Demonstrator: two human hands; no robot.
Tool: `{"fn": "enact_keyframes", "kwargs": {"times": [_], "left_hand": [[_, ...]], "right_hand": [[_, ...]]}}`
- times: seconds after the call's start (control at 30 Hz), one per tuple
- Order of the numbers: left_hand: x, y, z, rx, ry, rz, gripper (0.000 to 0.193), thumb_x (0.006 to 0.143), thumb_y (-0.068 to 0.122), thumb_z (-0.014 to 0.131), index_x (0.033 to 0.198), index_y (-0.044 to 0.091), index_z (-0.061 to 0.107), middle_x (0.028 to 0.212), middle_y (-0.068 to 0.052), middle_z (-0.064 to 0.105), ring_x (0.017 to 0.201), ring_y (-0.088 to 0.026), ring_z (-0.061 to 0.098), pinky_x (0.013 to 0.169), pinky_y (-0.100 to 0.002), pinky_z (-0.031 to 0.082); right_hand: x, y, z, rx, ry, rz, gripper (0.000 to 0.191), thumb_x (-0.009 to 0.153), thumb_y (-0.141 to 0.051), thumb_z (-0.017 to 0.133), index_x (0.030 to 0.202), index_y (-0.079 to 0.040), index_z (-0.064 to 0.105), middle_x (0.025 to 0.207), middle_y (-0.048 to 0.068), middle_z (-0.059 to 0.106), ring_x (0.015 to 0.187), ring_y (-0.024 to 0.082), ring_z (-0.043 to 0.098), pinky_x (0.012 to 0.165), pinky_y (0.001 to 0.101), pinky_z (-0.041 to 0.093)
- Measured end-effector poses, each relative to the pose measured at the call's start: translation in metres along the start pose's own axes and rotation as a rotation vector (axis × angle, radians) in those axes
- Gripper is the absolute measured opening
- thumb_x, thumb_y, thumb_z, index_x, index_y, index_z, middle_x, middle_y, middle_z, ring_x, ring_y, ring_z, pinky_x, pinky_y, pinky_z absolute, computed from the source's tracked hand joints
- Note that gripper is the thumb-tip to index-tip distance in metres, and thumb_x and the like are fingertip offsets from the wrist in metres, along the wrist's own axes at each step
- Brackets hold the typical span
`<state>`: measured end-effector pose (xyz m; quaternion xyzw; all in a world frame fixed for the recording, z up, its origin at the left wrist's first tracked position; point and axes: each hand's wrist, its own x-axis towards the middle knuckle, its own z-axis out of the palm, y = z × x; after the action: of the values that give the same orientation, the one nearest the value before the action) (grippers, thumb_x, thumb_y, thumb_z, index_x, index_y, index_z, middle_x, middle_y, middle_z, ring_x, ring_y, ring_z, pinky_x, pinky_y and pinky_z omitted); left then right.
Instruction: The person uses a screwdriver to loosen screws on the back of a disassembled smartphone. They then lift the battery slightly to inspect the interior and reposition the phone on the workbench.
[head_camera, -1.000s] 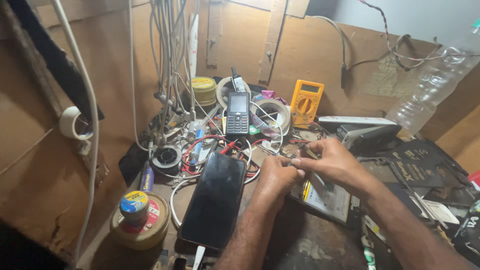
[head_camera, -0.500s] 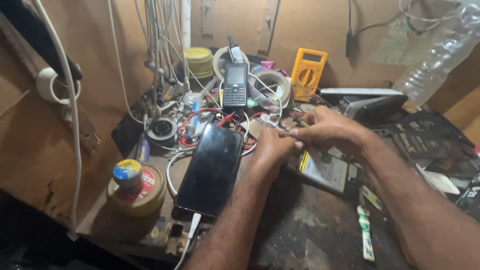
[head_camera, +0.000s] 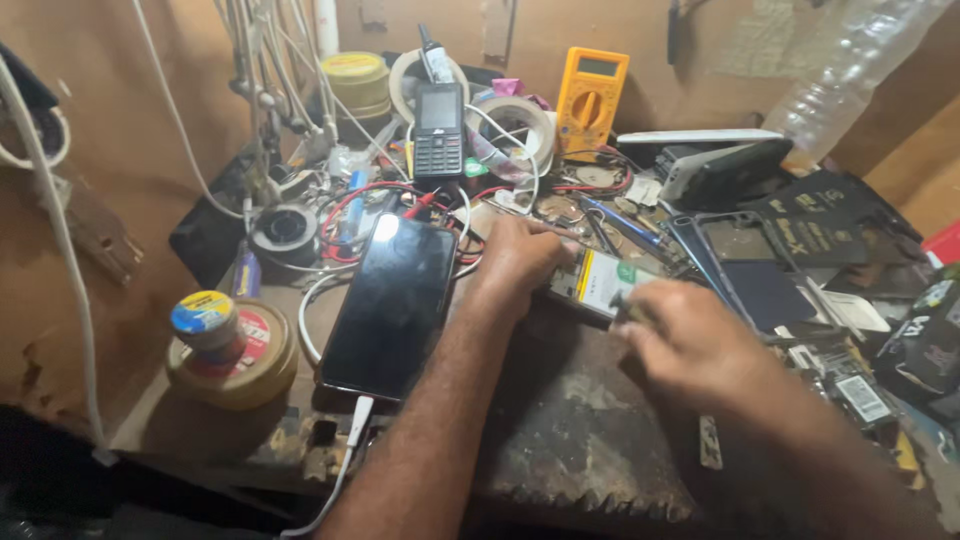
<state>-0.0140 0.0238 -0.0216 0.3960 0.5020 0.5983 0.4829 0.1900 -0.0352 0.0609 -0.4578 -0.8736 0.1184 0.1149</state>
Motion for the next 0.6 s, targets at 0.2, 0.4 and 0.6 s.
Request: {"fn": "enact_keyframes", "kwargs": {"times": [0.2,0.4,0.6], "left_hand": [[-0.006,-0.003,0.002,-0.097,0.008,0.087,0.017,0.074,0.000,0.074,0.089,-0.005,0.078,0.080,-0.012,0.075,0.067,-0.017,0.067,0.059,-0.032,0.052],[-0.005,-0.002,0.002,0.019,0.035,-0.010,0.023,0.076,0.005,0.075,0.097,0.001,0.081,0.070,-0.009,0.067,0.056,-0.016,0.051,0.051,-0.034,0.038],[-0.012,0.000,-0.001,0.085,0.049,0.004,0.022,0.075,0.007,0.076,0.093,-0.004,0.080,0.070,-0.006,0.068,0.057,-0.013,0.053,0.052,-0.032,0.040]], "right_hand": [[-0.014,-0.002,0.018,0.075,0.076,0.056,0.022,0.085,-0.024,0.072,0.096,-0.006,0.075,0.091,0.014,0.074,0.088,0.031,0.070,0.078,0.0439,0.054],[-0.017,0.018,0.004,0.608,0.177,0.311,0.026,0.088,-0.025,0.069,0.098,-0.004,0.080,0.081,0.006,0.079,0.070,0.009,0.069,0.060,0.0308,0.061],[-0.017,0.024,0.005,0.543,0.246,0.440,0.027,0.092,-0.031,0.074,0.100,-0.006,0.081,0.068,0.003,0.071,0.050,0.011,0.052,0.047,0.0307,0.042]]}}
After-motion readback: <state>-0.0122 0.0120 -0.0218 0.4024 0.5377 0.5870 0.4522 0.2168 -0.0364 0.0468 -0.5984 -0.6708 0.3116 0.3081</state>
